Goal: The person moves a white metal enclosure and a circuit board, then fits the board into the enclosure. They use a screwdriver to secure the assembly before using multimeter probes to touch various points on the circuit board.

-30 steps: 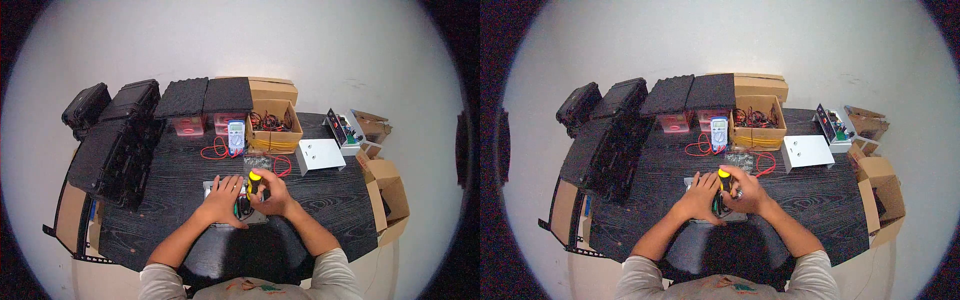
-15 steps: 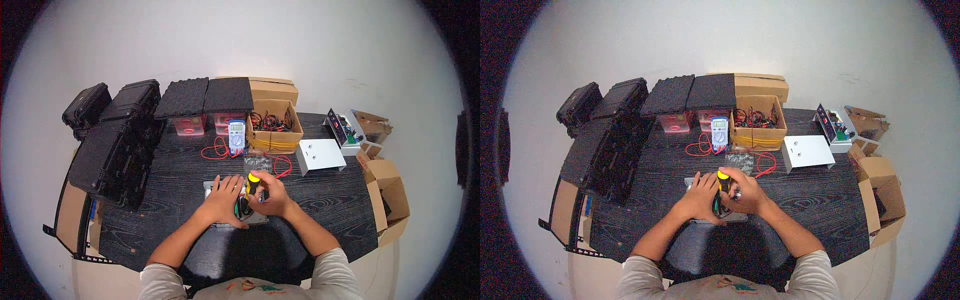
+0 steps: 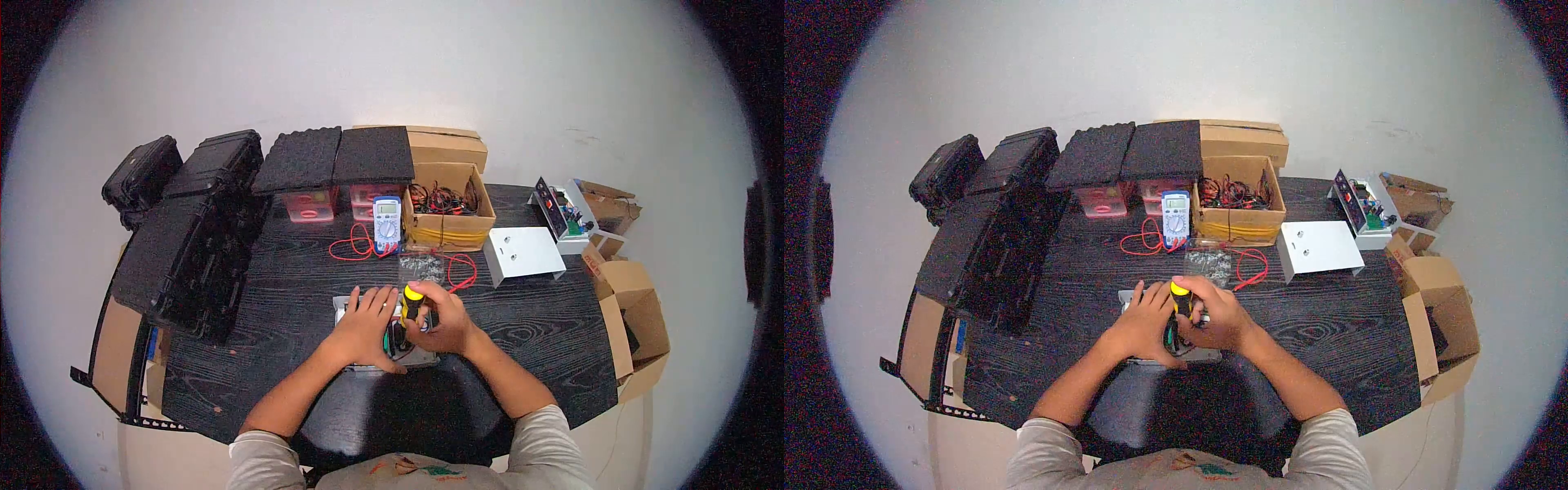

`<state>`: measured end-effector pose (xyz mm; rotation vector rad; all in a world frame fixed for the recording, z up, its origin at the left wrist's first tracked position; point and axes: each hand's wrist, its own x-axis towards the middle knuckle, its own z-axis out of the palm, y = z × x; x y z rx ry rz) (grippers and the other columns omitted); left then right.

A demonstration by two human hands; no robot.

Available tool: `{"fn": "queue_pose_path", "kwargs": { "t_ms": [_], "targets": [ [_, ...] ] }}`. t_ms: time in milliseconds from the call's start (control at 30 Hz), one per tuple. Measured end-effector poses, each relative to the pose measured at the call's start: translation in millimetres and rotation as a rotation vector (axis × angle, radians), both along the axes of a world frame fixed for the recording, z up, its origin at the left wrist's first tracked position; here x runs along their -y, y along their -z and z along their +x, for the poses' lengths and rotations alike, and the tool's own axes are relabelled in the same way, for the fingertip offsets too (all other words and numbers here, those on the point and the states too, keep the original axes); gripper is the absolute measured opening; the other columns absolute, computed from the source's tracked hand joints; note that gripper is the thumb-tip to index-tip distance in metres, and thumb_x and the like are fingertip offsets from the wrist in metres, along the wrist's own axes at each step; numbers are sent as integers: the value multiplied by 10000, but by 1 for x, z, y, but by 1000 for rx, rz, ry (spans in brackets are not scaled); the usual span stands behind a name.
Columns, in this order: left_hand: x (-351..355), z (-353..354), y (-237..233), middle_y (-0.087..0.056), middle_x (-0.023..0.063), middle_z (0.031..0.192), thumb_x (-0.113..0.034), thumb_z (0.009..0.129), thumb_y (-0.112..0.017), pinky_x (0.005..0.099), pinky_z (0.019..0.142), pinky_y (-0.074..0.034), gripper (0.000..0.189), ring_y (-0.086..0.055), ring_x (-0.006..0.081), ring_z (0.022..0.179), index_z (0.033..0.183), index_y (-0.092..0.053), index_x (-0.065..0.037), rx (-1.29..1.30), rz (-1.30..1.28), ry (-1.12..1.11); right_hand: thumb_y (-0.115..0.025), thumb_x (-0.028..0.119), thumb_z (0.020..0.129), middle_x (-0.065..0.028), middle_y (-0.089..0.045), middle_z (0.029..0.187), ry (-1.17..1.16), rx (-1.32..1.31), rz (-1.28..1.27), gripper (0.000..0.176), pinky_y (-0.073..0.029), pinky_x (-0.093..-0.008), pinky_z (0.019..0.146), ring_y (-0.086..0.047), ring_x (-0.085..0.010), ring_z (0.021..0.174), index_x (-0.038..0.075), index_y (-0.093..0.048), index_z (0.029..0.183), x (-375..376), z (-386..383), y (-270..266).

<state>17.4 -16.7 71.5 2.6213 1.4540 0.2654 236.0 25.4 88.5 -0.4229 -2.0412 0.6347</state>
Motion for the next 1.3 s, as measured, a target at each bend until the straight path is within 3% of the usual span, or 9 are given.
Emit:
{"fn": "queue_pose_path", "kwargs": {
  "t_ms": [67, 300, 400, 500, 600, 667, 767, 1000, 1300],
  "targets": [
    [1, 1, -3, -346, 279, 1598, -821, 507, -816, 673, 1225, -169, 1522, -299, 436, 1508, 1569, -255, 114, -48, -14, -12, -794, 22, 805, -168, -659, 1236, 2, -18, 34, 700, -563, -292, 633, -650, -154, 675, 60, -495, 1437, -1, -1, -1],
    [0, 1, -1, -347, 277, 1599, -802, 509, -822, 670, 1229, -169, 1505, -298, 436, 1510, 1570, -262, 106, -48, -14, -17, -800, 44, 806, -190, -656, 1295, -31, 0, 95, 686, -592, -307, 661, -701, -215, 750, 49, -503, 1424, 0, 0, -9],
    [0, 2, -3, -345, 278, 1601, -796, 510, -825, 665, 1231, -171, 1500, -298, 438, 1512, 1569, -264, 104, -52, -16, -18, -833, 10, 774, -170, -666, 1194, -20, 16, 205, 717, -550, -251, 571, -674, -146, 688, 33, -490, 1403, -1, -1, -15],
    [0, 2, -4, -345, 281, 1601, -794, 510, -827, 664, 1232, -173, 1499, -298, 438, 1513, 1569, -263, 104, -63, -21, -20, -828, 10, 777, -164, -674, 1171, -27, 25, 144, 702, -538, -252, 569, -658, -129, 665, 40, -505, 1399, 0, 0, -13],
    [0, 2, -5, -345, 282, 1600, -795, 512, -826, 672, 1227, -172, 1497, -298, 438, 1512, 1569, -264, 104, -63, -31, -18, -816, 94, 819, -197, -655, 1314, -28, 78, 89, 699, -624, -389, 799, -725, -354, 1035, 63, -499, 1440, 1, 2, -11],
    [1, 1, -5, -346, 282, 1599, -796, 512, -827, 681, 1223, -171, 1496, -301, 439, 1509, 1568, -265, 105, -60, -28, -15, -834, 111, 817, -196, -655, 1318, 16, 97, 80, 709, -621, -402, 828, -714, -371, 1063, 70, -501, 1441, 2, 0, -13],
    [0, 1, -2, -345, 282, 1600, -799, 516, -825, 694, 1215, -171, 1492, -305, 440, 1504, 1563, -270, 107, -54, -18, -10, -852, 140, 820, -201, -654, 1325, 51, 127, 80, 737, -622, -400, 814, -722, -371, 1036, 81, -486, 1458, 2, 0, -17],
    [0, 2, -1, -333, 290, 1603, -796, 514, -828, 701, 1212, -170, 1500, -299, 449, 1503, 1561, -258, 114, -58, -19, -11, -827, 157, 872, -210, -640, 1367, -12, 202, -116, 756, -620, -379, 681, -759, -303, 799, 78, -420, 1504, 4, 6, -17],
    [0, 1, 2, -344, 290, 1587, -788, 511, -834, 707, 1208, -179, 1503, -300, 451, 1501, 1562, -252, 114, -46, 1, 5, -829, 168, 874, -202, -651, 1354, 8, 138, 11, 747, -623, -362, 686, -756, -291, 789, 49, -429, 1493, 3, 4, -12]
  ]
}}
